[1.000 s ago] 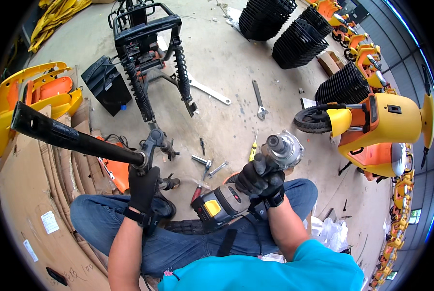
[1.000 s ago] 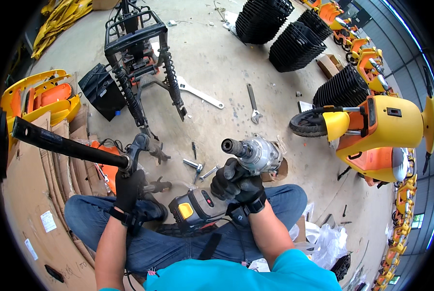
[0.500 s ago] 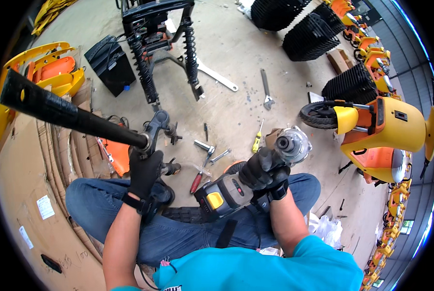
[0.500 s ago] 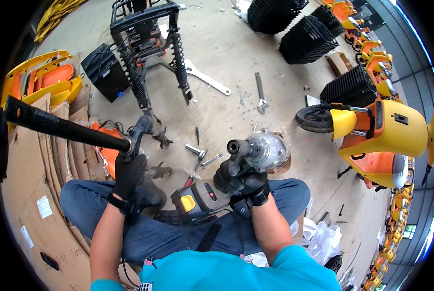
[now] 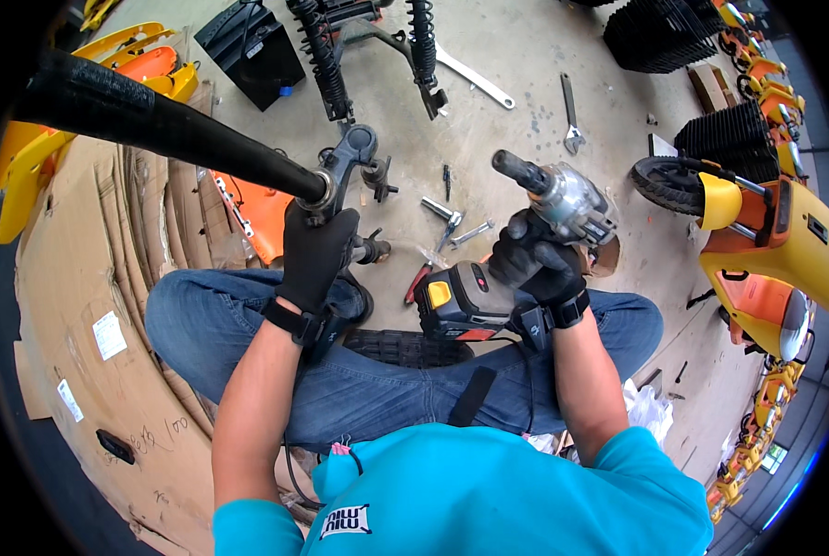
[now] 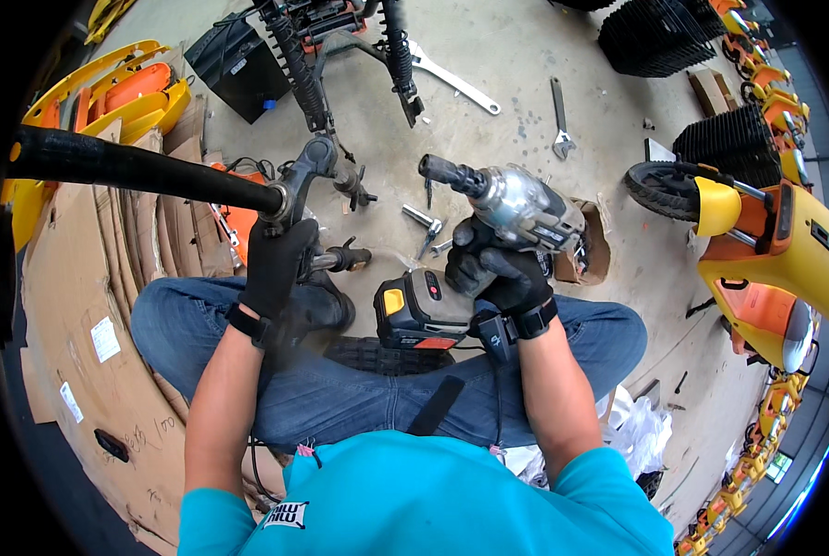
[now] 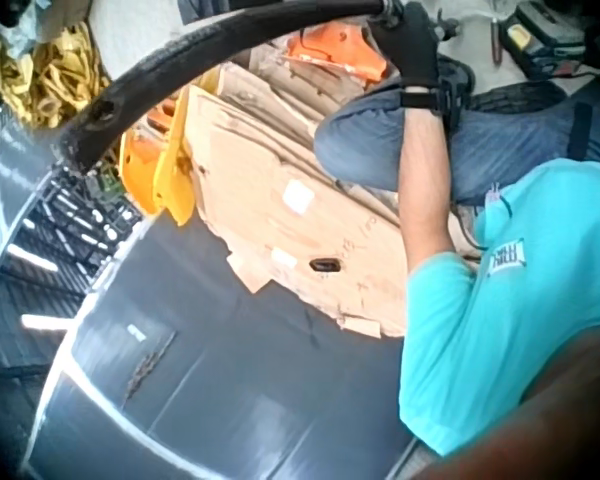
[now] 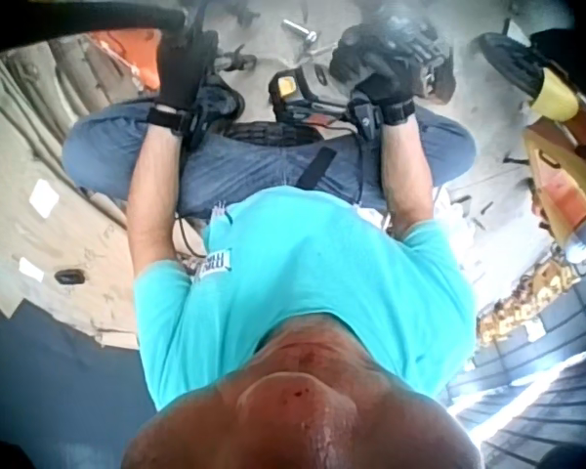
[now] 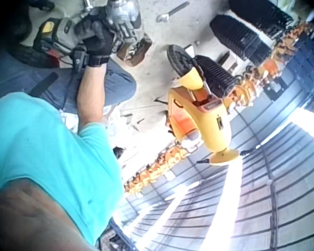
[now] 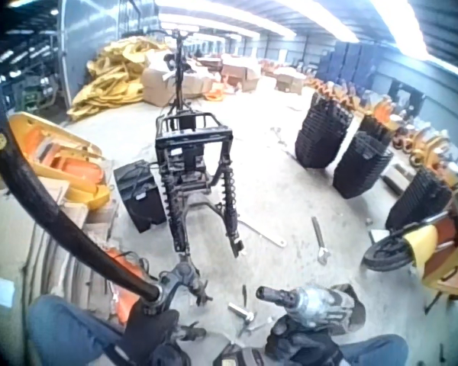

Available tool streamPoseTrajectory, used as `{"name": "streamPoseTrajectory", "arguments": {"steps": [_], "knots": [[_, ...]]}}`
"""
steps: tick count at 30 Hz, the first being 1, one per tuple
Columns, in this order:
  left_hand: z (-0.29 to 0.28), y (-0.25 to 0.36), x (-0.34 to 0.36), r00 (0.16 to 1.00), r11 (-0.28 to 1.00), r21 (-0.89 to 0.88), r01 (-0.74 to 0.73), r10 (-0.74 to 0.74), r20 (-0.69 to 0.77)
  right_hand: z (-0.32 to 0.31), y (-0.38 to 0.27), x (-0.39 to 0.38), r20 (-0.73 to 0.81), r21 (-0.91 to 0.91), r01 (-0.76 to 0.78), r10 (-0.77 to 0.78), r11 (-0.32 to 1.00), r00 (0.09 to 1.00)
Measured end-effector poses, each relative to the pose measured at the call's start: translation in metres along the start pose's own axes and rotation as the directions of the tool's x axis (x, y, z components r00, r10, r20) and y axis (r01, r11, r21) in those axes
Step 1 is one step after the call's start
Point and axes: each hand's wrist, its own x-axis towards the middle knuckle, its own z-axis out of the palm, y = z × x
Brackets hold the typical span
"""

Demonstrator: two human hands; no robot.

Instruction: The person, wearing gloves and sitting on the floor, works on a motorcycle fork assembly. They use a socket wrench to loosen parts, pick up small components from a box, and then use a power impact driver to further disassemble or adjust the fork. Throughout the process, they handle various metal components of the fork and use both manual and power tools.

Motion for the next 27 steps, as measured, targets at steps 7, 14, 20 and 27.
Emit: {"name": "streamPoseTrajectory", "arguments": {"steps": [7, 14, 20, 27], "knots": [[0.003, -0.007, 0.005, 0.996, 0.992, 0.092, -0.083, 0.085, -0.02, -0.025, 0.022, 0.011, -0.062, 0.064, -0.127, 0.13, 0.99, 0.99], [0.003, -0.002, 0.001, 1.0, 1.0, 0.018, -0.009, 0.009, 0.001, -0.019, 0.028, 0.017, -0.14, 0.073, -0.118, 0.127, 0.99, 0.982], [0.006, 0.004, -0.001, 1.0, 0.999, 0.031, -0.029, 0.029, -0.011, -0.024, 0.026, 0.02, -0.065, 0.104, -0.165, 0.172, 0.981, 0.983], [0.009, 0.003, 0.0, 1.0, 0.999, -0.042, -0.004, 0.003, -0.021, -0.029, 0.027, 0.016, 0.023, 0.061, -0.154, 0.153, 0.986, 0.988]]}}
